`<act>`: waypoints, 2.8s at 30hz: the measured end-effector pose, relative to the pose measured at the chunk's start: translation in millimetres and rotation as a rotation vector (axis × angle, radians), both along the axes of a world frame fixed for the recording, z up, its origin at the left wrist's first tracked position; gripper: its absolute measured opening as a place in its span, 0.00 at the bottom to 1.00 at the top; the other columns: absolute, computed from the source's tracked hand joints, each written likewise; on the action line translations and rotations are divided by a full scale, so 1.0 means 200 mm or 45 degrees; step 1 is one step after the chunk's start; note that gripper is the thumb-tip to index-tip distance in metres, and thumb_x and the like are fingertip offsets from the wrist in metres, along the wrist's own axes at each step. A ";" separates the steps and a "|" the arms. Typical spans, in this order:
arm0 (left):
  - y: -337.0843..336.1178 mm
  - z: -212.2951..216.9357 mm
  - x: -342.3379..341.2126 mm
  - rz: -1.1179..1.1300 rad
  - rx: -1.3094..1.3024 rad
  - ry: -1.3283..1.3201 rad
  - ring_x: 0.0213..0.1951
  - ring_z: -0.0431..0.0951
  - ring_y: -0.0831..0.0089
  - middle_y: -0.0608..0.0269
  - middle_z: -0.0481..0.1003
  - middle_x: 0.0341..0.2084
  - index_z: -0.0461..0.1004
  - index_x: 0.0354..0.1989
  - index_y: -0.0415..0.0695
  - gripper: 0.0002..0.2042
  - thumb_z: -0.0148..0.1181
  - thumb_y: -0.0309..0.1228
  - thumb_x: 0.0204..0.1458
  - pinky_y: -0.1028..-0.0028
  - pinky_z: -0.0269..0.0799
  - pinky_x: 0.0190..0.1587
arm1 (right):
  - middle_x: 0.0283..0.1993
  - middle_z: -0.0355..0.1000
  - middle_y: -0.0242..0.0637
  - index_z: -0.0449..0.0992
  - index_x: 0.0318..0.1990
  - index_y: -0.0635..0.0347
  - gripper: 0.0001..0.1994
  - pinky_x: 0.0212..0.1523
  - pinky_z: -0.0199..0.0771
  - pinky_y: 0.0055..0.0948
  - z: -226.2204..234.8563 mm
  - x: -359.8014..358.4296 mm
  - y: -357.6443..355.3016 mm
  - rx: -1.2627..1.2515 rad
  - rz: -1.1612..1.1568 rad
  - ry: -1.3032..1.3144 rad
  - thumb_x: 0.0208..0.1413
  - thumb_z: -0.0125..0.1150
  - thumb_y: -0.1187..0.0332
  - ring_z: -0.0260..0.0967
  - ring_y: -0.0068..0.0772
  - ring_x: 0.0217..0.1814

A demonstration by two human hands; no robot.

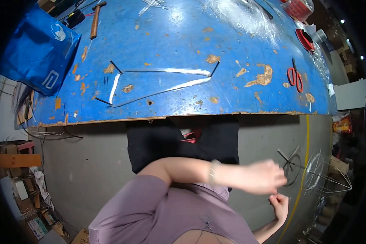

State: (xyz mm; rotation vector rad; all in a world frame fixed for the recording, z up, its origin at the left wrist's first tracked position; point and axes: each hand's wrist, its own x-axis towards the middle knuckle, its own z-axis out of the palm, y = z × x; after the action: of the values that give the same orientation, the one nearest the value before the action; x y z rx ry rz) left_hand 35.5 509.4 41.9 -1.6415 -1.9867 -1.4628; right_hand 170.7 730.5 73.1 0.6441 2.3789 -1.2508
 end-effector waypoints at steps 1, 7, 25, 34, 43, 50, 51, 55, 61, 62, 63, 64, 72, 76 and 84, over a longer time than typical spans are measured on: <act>0.12 -0.03 0.15 -0.100 -0.029 -0.111 0.32 0.70 0.64 0.60 0.69 0.29 0.69 0.37 0.41 0.14 0.53 0.37 0.46 0.70 0.66 0.33 | 0.16 0.65 0.26 0.72 0.19 0.64 0.10 0.19 0.55 0.17 0.04 0.03 0.00 0.015 -0.016 -0.001 0.45 0.60 0.67 0.57 0.15 0.18; -0.19 -0.11 0.14 -1.245 -0.180 -1.292 0.22 0.69 0.79 0.65 0.74 0.20 0.74 0.29 0.38 0.14 0.48 0.38 0.51 0.75 0.64 0.26 | 0.16 0.67 0.32 0.73 0.18 0.65 0.09 0.18 0.57 0.19 0.14 0.00 0.05 -0.142 0.397 0.028 0.39 0.64 0.68 0.60 0.19 0.18; -2.20 -0.03 -0.14 0.418 0.842 -1.423 0.10 0.51 0.86 0.77 0.53 0.06 0.63 0.24 0.41 0.12 0.44 0.35 0.55 0.84 0.46 0.13 | 0.17 0.64 0.25 0.75 0.25 0.64 0.08 0.19 0.52 0.18 0.18 -1.48 -0.61 -0.154 0.851 0.706 0.48 0.57 0.68 0.55 0.14 0.18; -1.99 -0.06 -0.51 1.444 0.191 -1.197 0.17 0.62 0.84 0.72 0.59 0.12 0.74 0.31 0.39 0.13 0.53 0.38 0.51 0.85 0.56 0.19 | 0.14 0.57 0.21 0.72 0.21 0.62 0.14 0.17 0.45 0.16 -0.05 -1.93 -0.71 0.079 0.587 0.537 0.51 0.55 0.61 0.48 0.11 0.15; -1.99 0.14 -0.36 2.002 -0.212 -0.081 0.21 0.67 0.76 0.66 0.68 0.19 0.77 0.31 0.43 0.08 0.60 0.31 0.43 0.77 0.63 0.24 | 0.12 0.58 0.23 0.70 0.14 0.61 0.18 0.17 0.48 0.18 -0.05 -1.16 -0.32 0.306 0.621 0.313 0.49 0.57 0.59 0.52 0.12 0.16; -0.78 0.13 -0.24 0.736 0.168 0.021 0.31 0.71 0.65 0.59 0.71 0.26 0.72 0.27 0.41 0.08 0.57 0.33 0.43 0.69 0.68 0.31 | 0.14 0.63 0.25 0.75 0.19 0.65 0.11 0.20 0.53 0.19 -0.08 -0.32 -0.13 0.103 0.379 -0.129 0.45 0.60 0.66 0.55 0.15 0.19; -0.55 0.11 -0.18 0.525 0.073 -0.217 0.34 0.70 0.65 0.59 0.70 0.28 0.71 0.31 0.42 0.14 0.57 0.40 0.42 0.68 0.68 0.32 | 0.14 0.63 0.25 0.75 0.19 0.65 0.11 0.20 0.53 0.19 -0.07 -0.24 -0.14 0.113 0.379 -0.131 0.45 0.60 0.66 0.55 0.15 0.19; 0.12 -0.08 0.27 -0.176 -0.201 -0.443 0.32 0.72 0.59 0.55 0.71 0.29 0.68 0.34 0.39 0.17 0.55 0.42 0.43 0.64 0.68 0.33 | 0.16 0.64 0.29 0.74 0.21 0.66 0.08 0.22 0.56 0.21 0.11 -0.11 -0.22 0.009 0.395 -0.139 0.44 0.60 0.69 0.57 0.19 0.20; -0.53 -0.12 0.05 -1.117 -0.152 -1.099 0.26 0.71 0.72 0.61 0.73 0.21 0.72 0.25 0.38 0.17 0.42 0.38 0.53 0.71 0.66 0.31 | 0.18 0.64 0.32 0.71 0.22 0.68 0.05 0.28 0.60 0.22 0.34 -0.25 -0.18 0.094 0.782 -0.135 0.43 0.59 0.75 0.58 0.22 0.23; -0.76 -0.15 0.02 -0.968 -0.177 -1.223 0.26 0.70 0.75 0.63 0.72 0.21 0.72 0.25 0.38 0.18 0.41 0.39 0.55 0.73 0.66 0.31 | 0.18 0.64 0.32 0.71 0.22 0.68 0.05 0.28 0.60 0.22 0.32 -0.29 -0.16 0.099 0.775 -0.130 0.43 0.59 0.75 0.58 0.22 0.23; -1.01 -0.12 0.01 -0.786 -0.274 -1.400 0.26 0.67 0.79 0.64 0.70 0.19 0.71 0.25 0.38 0.16 0.42 0.38 0.55 0.76 0.64 0.29 | 0.16 0.64 0.31 0.73 0.22 0.66 0.07 0.23 0.57 0.22 0.26 -0.34 -0.11 0.083 0.857 0.043 0.43 0.60 0.70 0.58 0.22 0.20; -1.21 -0.08 0.05 -0.502 -0.149 -1.414 0.24 0.64 0.82 0.68 0.68 0.18 0.71 0.25 0.39 0.15 0.44 0.36 0.55 0.78 0.61 0.26 | 0.14 0.65 0.30 0.75 0.21 0.65 0.10 0.18 0.53 0.22 0.22 -0.37 -0.09 0.063 0.924 0.219 0.42 0.61 0.65 0.58 0.21 0.17; -1.80 0.02 0.14 0.288 -0.316 -1.569 0.20 0.64 0.84 0.68 0.70 0.17 0.73 0.24 0.38 0.09 0.50 0.29 0.49 0.82 0.57 0.22 | 0.18 0.65 0.35 0.75 0.26 0.63 0.07 0.21 0.59 0.23 0.18 -1.05 -0.63 0.077 1.287 0.421 0.44 0.60 0.68 0.61 0.26 0.20; -1.98 0.04 0.10 0.505 -0.162 -1.379 0.20 0.64 0.83 0.67 0.69 0.16 0.73 0.24 0.38 0.09 0.51 0.30 0.50 0.82 0.57 0.23 | 0.20 0.67 0.35 0.74 0.26 0.64 0.07 0.22 0.60 0.21 0.20 -1.17 -0.77 0.019 1.328 0.422 0.46 0.59 0.69 0.62 0.23 0.21; -2.18 -0.02 -0.14 0.587 0.871 -1.397 0.20 0.61 0.83 0.72 0.62 0.16 0.69 0.27 0.39 0.12 0.50 0.36 0.53 0.83 0.57 0.24 | 0.21 0.66 0.28 0.74 0.29 0.65 0.06 0.22 0.57 0.16 0.26 -1.39 -1.07 -0.183 1.005 0.781 0.49 0.57 0.70 0.58 0.16 0.22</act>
State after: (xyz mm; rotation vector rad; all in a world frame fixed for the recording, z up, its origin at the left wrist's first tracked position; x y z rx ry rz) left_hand 7.1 74.2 36.9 -0.0233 -1.6360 -2.6598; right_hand -107.7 516.6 125.0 -0.7774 2.5154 -1.3112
